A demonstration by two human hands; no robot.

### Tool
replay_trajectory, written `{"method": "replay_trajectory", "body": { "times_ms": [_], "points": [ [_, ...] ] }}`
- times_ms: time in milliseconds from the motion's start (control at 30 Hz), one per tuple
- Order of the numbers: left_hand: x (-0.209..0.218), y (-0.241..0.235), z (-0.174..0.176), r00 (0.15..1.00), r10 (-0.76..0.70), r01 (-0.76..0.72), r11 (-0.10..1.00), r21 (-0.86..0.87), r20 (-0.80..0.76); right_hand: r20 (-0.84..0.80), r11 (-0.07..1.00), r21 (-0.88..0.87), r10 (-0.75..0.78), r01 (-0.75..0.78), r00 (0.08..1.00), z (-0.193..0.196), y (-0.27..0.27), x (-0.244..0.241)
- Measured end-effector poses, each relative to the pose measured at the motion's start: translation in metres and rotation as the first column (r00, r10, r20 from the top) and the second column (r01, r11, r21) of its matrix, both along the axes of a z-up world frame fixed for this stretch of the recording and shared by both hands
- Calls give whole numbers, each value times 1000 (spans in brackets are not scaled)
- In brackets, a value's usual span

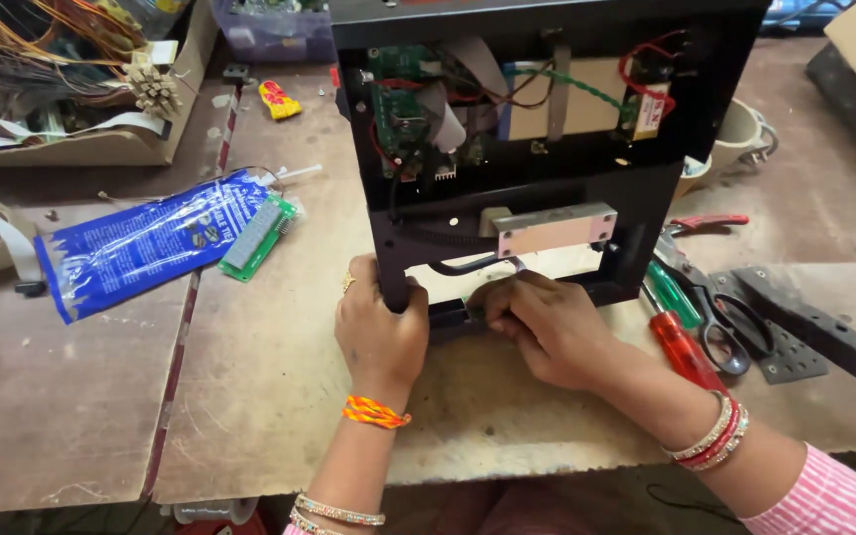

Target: The person assembles an electronic device in a black enclosure on a workbench. They connect small components and wires to a circuit board, position a green board inside the enclosure, press parts into place, and use a red screwdriver to fasten screws while adjusting the wiring and battery pack.

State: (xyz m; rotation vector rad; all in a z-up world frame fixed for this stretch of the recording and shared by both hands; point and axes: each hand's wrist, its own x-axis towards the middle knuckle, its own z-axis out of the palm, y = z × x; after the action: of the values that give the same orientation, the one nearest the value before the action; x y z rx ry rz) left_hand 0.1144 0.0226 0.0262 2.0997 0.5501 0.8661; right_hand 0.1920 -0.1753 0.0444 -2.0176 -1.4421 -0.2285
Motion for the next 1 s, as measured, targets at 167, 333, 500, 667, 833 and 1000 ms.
{"method": "replay_trajectory", "body": {
  "times_ms": [167, 333, 500, 667, 833, 1000],
  "points": [
    [-1, 0, 13, 985, -50, 22, 986, 167, 166, -122, 995, -49, -93, 88, 988, 3, 1, 2],
    [3, 3, -1, 989, -80, 92, 991, -94, 127, -221, 994, -4, -104, 105, 970, 26, 3, 7],
    [4, 13, -1, 989, -139, 144, 976, -163, 44, -453, 928, -366, -244, 71, 857, 53, 9, 27],
    [11, 22, -3, 977, -118, 92, 985, -144, -180, -349, 847, -531, -252, 31, 903, 46, 17, 36],
    [20, 29, -2, 951, -110, 91, 993, -76, -288, -353, 843, -538, -236, 10, 905, 47, 9, 50],
    [20, 38, 3, 856, -75, 98, 995, 17, -512, -447, 914, -392, -93, -101, 889, 47, -6, 54]
  ]
}}
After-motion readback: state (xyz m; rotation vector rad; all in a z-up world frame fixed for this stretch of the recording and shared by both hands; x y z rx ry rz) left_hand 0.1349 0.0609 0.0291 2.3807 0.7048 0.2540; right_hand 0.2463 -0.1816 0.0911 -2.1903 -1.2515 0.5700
